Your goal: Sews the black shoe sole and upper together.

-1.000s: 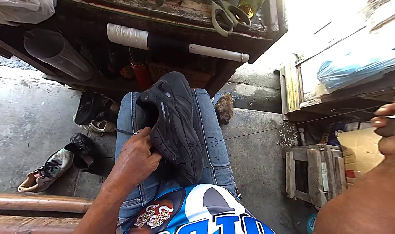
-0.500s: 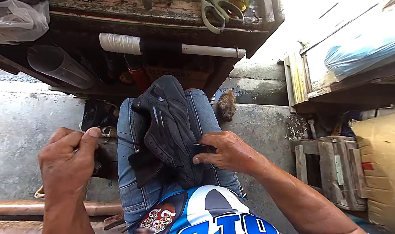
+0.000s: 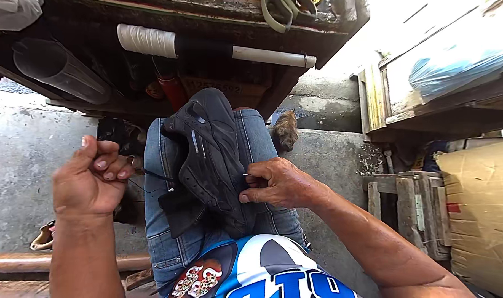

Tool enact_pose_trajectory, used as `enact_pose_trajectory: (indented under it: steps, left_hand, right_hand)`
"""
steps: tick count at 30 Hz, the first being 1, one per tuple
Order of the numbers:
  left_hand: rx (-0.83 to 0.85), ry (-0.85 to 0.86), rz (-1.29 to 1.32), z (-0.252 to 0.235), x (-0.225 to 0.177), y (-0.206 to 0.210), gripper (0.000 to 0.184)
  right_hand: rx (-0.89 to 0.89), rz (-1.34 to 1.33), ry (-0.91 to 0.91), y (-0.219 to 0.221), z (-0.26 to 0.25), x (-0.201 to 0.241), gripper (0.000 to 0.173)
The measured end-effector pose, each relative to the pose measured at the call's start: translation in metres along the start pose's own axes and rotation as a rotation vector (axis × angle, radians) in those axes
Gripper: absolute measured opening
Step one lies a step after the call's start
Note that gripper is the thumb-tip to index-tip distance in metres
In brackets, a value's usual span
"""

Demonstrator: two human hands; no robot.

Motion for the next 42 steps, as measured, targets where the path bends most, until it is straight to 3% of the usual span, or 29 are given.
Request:
enact_pose_trajectory:
  steps: [4, 10, 14, 15, 17, 19, 23, 28, 42]
  left_hand:
    - [-0.035, -0.008, 0.001, -0.007, -0.004, -0.007, 0.049]
    - [0.241, 0.049, -0.064, 0.045, -0.006, 0.068, 0.044]
    - [0.233, -0.055, -0.169, 0.077, 0.027, 0.124, 0.072]
    - [0.199, -0.079, -0.188, 0.082, 0.036, 0.132, 0.071]
    - [0.150, -0.119, -0.224, 0.085, 0.047, 0.142, 0.051]
    - [0.161, -0.109, -0.257, 0.082, 0.049, 0.141, 0.042]
    - [0.224, -0.057, -0.216, 0.079, 0.051, 0.129, 0.043]
    - [0.223, -0.058, -0.184, 0.080, 0.054, 0.123, 0.044]
    - [0.240, -0.080, -0.183, 0.079, 0.055, 0.125, 0.032]
  right_hand:
    - [0.001, 0.055, -0.001, 0.000, -0.002, 0.003, 0.036]
    - [-0.122, 0.016, -0.057, -0.003, 0.013, -0.001, 0.035]
    - [-0.222, -0.143, -0.025, -0.007, 0.028, -0.004, 0.033]
    - [-0.243, -0.158, -0.025, -0.007, 0.032, -0.005, 0.029]
    - [-0.287, -0.145, -0.047, -0.006, 0.041, -0.005, 0.025]
    - [-0.307, -0.106, -0.105, -0.004, 0.047, -0.006, 0.031]
    - [-0.283, -0.038, -0.208, 0.004, 0.050, -0.002, 0.039]
    - [-0.280, 0.006, -0.274, 0.012, 0.042, -0.001, 0.031]
    - [-0.274, 0.112, -0.271, 0.011, 0.031, 0.000, 0.031]
Point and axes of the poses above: each hand's wrist, its own z-axis away from the middle knuckle, its own y-axis out of the palm, x = y × z, the point moved 3 cm from there along -z, towards the middle knuckle, and after that the axes turned 6 degrees about -z, right-handed, at the moved point
